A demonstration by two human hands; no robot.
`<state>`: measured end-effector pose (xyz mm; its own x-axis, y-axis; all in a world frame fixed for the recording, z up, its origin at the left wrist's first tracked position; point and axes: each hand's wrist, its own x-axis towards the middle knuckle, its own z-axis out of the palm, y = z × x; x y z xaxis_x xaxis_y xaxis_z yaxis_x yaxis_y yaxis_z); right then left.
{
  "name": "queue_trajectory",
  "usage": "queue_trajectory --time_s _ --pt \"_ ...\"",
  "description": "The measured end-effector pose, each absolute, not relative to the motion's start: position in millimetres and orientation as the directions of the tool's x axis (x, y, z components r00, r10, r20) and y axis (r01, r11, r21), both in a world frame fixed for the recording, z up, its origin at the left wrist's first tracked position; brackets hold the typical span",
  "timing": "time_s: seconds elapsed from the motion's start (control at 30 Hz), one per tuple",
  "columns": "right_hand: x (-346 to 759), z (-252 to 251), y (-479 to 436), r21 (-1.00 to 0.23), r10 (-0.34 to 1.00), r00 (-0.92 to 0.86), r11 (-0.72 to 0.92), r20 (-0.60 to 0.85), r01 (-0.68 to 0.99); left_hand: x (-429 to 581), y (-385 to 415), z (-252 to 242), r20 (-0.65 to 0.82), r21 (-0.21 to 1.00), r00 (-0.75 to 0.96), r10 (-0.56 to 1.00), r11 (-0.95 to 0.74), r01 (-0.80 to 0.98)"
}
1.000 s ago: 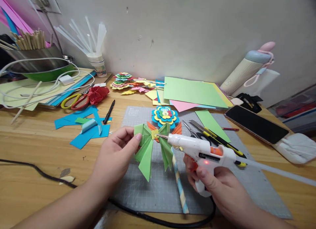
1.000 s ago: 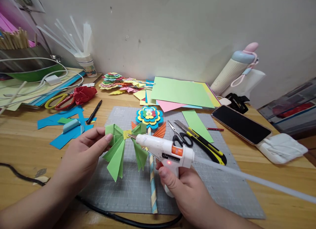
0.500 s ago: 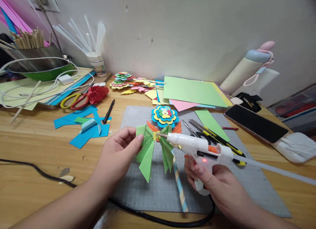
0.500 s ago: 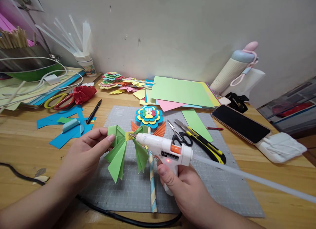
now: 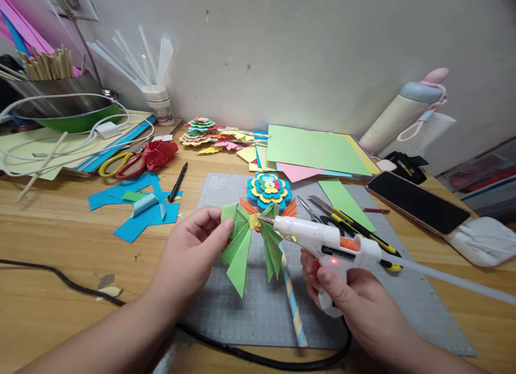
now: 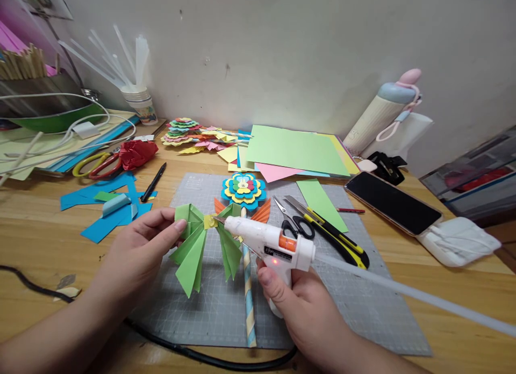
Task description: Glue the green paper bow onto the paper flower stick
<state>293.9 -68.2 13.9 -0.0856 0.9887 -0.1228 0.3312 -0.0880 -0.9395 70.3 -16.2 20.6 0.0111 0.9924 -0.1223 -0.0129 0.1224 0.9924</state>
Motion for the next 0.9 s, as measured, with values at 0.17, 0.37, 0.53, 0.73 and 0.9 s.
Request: queue_trajectory --time_s 0.17,0.37,0.53,0.73,0.9 --pt "294.7 13.1 -69.9 -0.918 0.992 -0.034 -0.099 -0.121 0.384 71.0 -16.7 22.4 -0.120 0.993 0.005 0.993 0.120 0.004" --pt "293.6 15.8 -70.1 -0.900 0.986 -0.039 -0.134 -0.165 0.414 69.4 -16.9 22.1 -0.106 0.994 -0.010 0.994 0.106 0.000" --pt "291.3 14.7 -72.3 -0.903 0.985 0.010 -0.160 -0.170 0.399 69.2 -16.4 22.0 -0.104 0.994 -0.032 0.994 0.103 -0.030" --pt "290.6 14.4 -71.1 -0.914 0.987 -0.036 -0.133 -0.158 0.384 69.3 -14.9 23.2 -0.088 0.996 -0.081 0.993 0.087 -0.028" --pt "293.5 8.0 -70.4 -0.934 0.987 -0.016 -0.145 -0.159 0.325 67.3 -12.4 24.1 -0.071 0.995 -0.190 0.979 0.057 -0.077"
